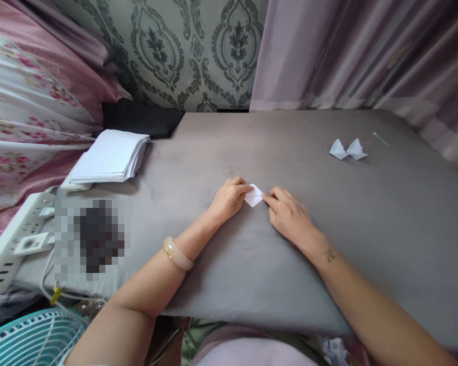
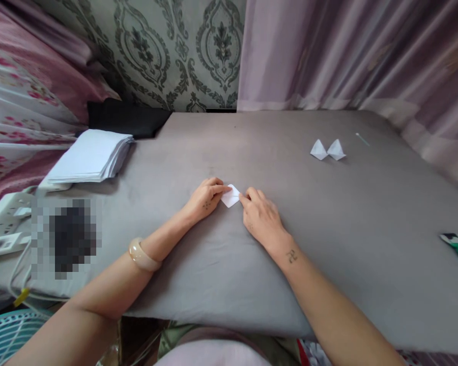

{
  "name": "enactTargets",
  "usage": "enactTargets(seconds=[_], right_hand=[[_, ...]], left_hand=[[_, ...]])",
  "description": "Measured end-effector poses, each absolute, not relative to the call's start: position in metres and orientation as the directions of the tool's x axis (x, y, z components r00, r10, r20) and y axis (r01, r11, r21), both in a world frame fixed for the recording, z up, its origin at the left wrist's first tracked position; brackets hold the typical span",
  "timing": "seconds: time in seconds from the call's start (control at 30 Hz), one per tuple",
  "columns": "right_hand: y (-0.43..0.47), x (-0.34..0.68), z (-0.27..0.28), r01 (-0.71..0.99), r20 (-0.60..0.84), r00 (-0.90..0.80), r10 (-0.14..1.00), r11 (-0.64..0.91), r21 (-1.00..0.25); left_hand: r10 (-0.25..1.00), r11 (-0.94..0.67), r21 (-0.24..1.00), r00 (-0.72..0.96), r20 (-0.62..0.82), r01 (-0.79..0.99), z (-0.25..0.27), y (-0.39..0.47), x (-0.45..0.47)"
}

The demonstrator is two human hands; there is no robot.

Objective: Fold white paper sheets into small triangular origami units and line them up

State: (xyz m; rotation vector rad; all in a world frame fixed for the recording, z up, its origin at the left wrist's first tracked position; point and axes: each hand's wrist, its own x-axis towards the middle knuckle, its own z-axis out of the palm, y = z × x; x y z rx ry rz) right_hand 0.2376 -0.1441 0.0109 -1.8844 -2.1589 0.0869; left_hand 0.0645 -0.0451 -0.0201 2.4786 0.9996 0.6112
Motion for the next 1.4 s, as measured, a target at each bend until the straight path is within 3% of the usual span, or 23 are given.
enactTargets(seconds=[0.07, 0.13, 0.2, 0.3, 0.43, 0.53, 0.67, 0.87, 1.03, 1.23, 1.4], right_hand=[[-0.139, 0.246, 0.010, 0.943, 0.151, -0.131, 0.980, 0.170, -0.285], [-0.129, 0.259, 0.011, 0.862, 0.108, -0.113, 0.988, 0.152, -0.483], [-0.120, 0.269, 0.014, 0.767, 0.134, 0.132, 0.982, -0.015, -0.642], [-0.111, 0.263, 0.018, 0.671, 0.231, 0.229, 0.946, 0.018, -0.741], [-0.109, 0.234, 0.013, 0.746, 0.284, 0.030, 0.958, 0.168, -0.645], [-0.111, 0.225, 0.003, 0.805, 0.330, -0.028, 0.943, 0.217, -0.552], [-0.116, 0.226, -0.005, 0.843, 0.355, -0.094, 0.930, 0.264, -0.469], [-0.121, 0.222, -0.004, 0.900, 0.314, -0.187, 0.931, 0.290, -0.325], [-0.122, 0.222, -0.003, 0.910, 0.300, -0.203, 0.932, 0.293, -0.293], [-0.123, 0.220, -0.002, 0.920, 0.269, -0.205, 0.941, 0.279, -0.277], [-0.124, 0.219, 0.001, 0.924, 0.255, -0.207, 0.944, 0.274, -0.266]], left_hand=[[0.722, -0.664, 0.515, 0.642, 0.256, 0.542, -0.020, -0.044, 0.065], [0.734, -0.652, 0.519, 0.632, 0.249, 0.553, -0.019, -0.044, 0.066], [0.754, -0.630, 0.514, 0.618, 0.223, 0.583, -0.017, -0.044, 0.067], [0.782, -0.595, 0.510, 0.595, 0.187, 0.621, -0.012, -0.047, 0.067], [0.793, -0.577, 0.530, 0.583, 0.178, 0.622, -0.009, -0.048, 0.068], [0.811, -0.534, 0.610, 0.559, 0.172, 0.586, -0.009, -0.045, 0.065], [0.913, -0.370, 0.709, 0.374, 0.160, 0.600, -0.005, -0.042, 0.051], [0.939, -0.280, 0.681, 0.342, 0.046, 0.676, 0.009, -0.053, 0.043], [0.936, -0.267, 0.653, 0.351, 0.002, 0.709, 0.011, -0.057, 0.053], [0.944, -0.278, 0.604, 0.329, 0.027, 0.747, 0.009, -0.055, 0.057], [0.927, -0.364, 0.480, 0.363, 0.098, 0.799, 0.000, -0.056, 0.060]])
